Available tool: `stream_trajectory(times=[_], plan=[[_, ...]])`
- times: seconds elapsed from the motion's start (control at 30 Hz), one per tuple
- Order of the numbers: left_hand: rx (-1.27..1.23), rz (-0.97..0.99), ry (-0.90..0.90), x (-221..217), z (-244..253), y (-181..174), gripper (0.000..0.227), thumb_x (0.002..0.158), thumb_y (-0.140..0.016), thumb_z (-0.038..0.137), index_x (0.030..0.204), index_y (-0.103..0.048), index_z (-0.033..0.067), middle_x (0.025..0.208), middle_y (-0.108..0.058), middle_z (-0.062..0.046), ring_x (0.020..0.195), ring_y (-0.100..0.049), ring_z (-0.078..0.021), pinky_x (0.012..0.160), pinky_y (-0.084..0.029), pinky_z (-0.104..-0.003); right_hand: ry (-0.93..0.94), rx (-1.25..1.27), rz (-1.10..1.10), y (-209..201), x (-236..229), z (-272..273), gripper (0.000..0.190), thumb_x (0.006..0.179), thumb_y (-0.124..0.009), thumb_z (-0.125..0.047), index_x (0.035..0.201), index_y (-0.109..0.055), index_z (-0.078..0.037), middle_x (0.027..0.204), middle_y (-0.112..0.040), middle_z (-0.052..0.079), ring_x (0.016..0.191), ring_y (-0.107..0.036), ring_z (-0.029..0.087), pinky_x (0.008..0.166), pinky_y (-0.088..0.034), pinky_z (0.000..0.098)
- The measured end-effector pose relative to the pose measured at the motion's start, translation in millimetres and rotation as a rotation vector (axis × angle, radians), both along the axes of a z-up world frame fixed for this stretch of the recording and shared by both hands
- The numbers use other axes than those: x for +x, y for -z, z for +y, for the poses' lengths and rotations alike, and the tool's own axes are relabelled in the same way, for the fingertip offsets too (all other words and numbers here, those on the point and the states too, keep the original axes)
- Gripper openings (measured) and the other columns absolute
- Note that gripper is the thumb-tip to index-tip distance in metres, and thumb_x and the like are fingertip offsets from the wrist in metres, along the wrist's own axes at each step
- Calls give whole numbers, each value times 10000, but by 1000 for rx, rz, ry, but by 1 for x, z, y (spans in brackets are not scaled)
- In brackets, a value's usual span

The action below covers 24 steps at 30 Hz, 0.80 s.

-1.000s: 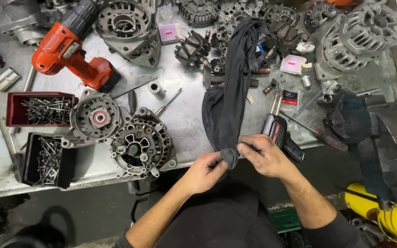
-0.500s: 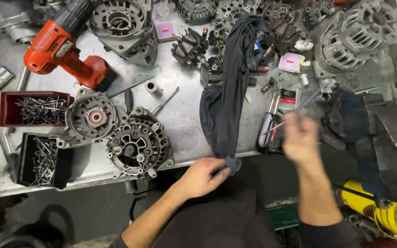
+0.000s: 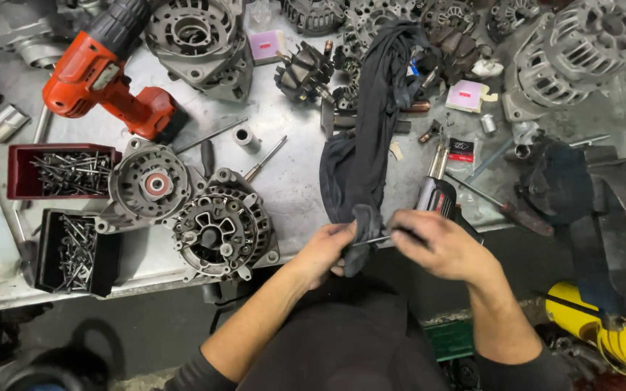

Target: The person selects screws from a container and wipes a mechanical component with a cloth. They then insert the screws into the component and tighten them using a T-handle wrench.

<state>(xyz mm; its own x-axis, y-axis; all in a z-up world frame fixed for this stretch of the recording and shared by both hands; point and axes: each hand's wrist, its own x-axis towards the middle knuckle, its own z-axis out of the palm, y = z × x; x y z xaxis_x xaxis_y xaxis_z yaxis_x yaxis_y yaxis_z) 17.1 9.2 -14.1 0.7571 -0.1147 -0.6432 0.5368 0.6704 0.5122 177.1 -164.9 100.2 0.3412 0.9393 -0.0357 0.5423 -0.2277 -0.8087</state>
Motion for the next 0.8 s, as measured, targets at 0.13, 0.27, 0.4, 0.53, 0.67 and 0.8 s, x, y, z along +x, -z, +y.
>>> stream_trajectory(times=[0.13,0.27,0.4,0.53,0.67,0.8], plan=[[-26,-23,111,-5,-4,-1,348,1005,-635,440,1049,-697,100,773,-608,35,521,-484,-44,419,-344,-220,-72,-118,-144,-11,-9,13,267,936,-652,-256,1063,-647,-21,969,-688,155,891,-674,380,745,-529,424],[86,-278,173,-12,-10,11,321,1039,-614,338,1147,-702,49,934,-668,48,786,-568,-43,681,-475,-234,-146,-218,-73,-14,-3,13,251,916,-676,-266,1026,-651,-41,919,-684,134,870,-683,355,718,-523,426],[163,-410,217,-12,-1,-6,314,1044,-604,262,1218,-694,16,1019,-704,41,930,-596,-52,856,-509,-243,-107,-46,-262,-12,8,5,244,866,-698,-256,999,-665,-54,914,-700,113,843,-691,337,700,-512,429],[238,-441,258,-7,6,-26,319,1038,-613,260,1218,-696,11,1009,-710,17,916,-601,-62,843,-513,-253,-117,-181,-115,-8,18,-6,226,894,-711,-267,966,-679,-55,859,-697,115,824,-694,321,699,-525,414],[583,-305,511,12,29,-65,381,976,-665,339,1144,-748,8,927,-719,-116,813,-653,-199,731,-534,-349,437,5,-263,-4,48,-45,172,970,-598,-171,966,-655,-9,748,-620,99,662,-577,201,606,-456,339],[1197,-423,-106,51,45,-116,445,990,-630,417,1237,-705,55,1033,-757,-228,946,-739,-381,784,-578,-431,608,201,16,-8,58,-72,307,1147,-546,-199,902,-600,-21,722,-580,6,634,-512,80,603,-412,240]])
